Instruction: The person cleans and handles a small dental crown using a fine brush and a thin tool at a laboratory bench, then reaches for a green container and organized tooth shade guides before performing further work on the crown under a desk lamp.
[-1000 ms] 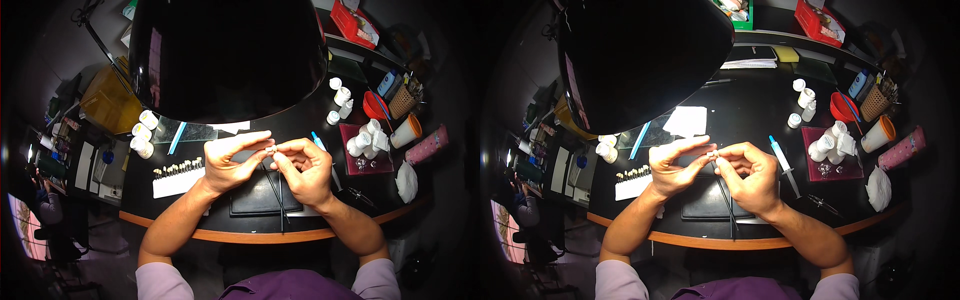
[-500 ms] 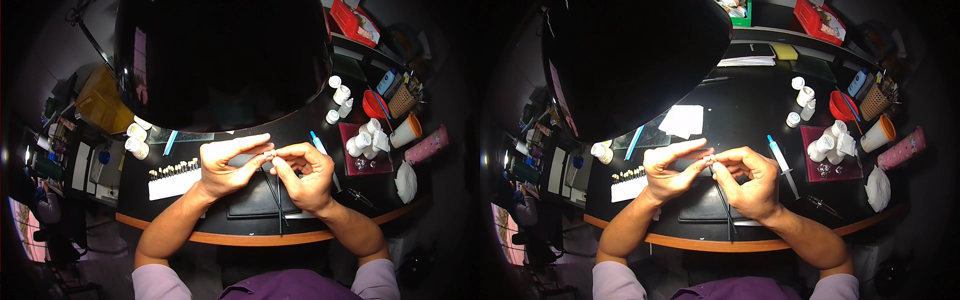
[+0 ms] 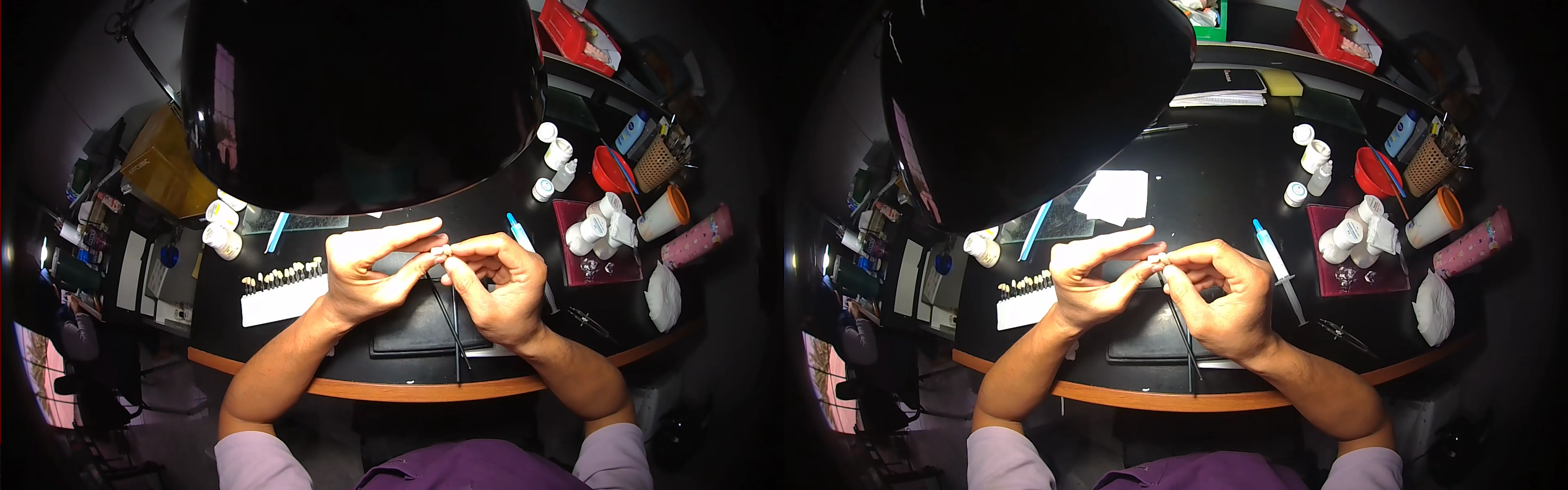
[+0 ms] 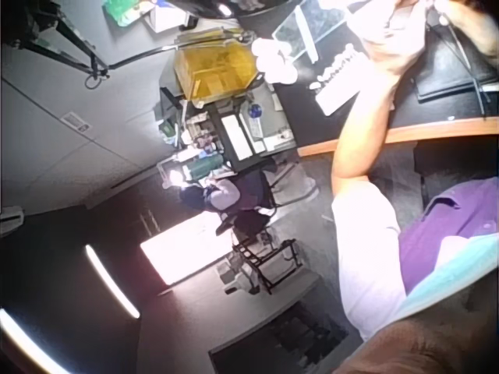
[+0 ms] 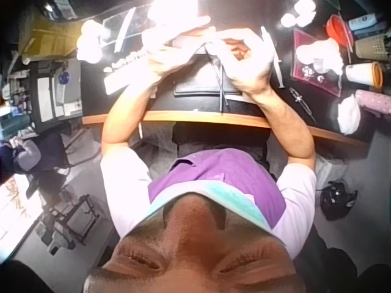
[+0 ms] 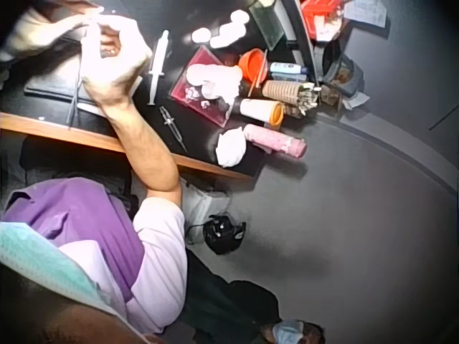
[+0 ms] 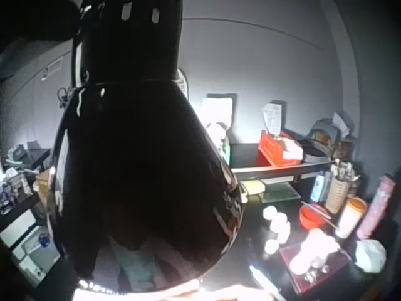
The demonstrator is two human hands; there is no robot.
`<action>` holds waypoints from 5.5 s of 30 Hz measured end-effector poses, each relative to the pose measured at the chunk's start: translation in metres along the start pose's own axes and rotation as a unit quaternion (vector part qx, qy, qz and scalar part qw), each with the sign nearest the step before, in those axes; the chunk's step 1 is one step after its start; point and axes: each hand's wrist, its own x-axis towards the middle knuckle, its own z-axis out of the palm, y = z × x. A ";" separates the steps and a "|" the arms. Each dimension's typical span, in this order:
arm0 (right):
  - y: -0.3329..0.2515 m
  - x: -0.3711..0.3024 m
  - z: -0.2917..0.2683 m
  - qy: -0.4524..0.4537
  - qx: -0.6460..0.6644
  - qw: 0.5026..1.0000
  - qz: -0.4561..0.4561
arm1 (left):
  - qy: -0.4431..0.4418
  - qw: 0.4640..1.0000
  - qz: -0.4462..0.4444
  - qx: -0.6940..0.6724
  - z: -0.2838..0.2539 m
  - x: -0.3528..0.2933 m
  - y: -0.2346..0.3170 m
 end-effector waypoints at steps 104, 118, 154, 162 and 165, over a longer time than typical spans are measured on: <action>-0.008 0.001 -0.006 0.013 -0.067 0.989 -0.133 | -0.088 0.769 -0.314 -0.550 -0.002 -0.006 -0.015; -0.006 0.002 -0.007 0.008 -0.084 0.984 -0.158 | -0.081 0.772 -0.320 -0.543 -0.001 -0.006 -0.011; -0.009 0.001 -0.007 -0.009 0.099 0.987 0.123 | 0.008 0.997 0.046 0.056 0.007 -0.007 0.002; -0.008 0.002 -0.009 -0.013 0.107 0.986 0.124 | -0.008 0.997 0.058 0.050 0.006 -0.007 -0.001; -0.008 0.004 -0.007 -0.014 0.112 0.986 0.123 | 0.026 0.997 0.049 0.062 0.007 -0.002 0.002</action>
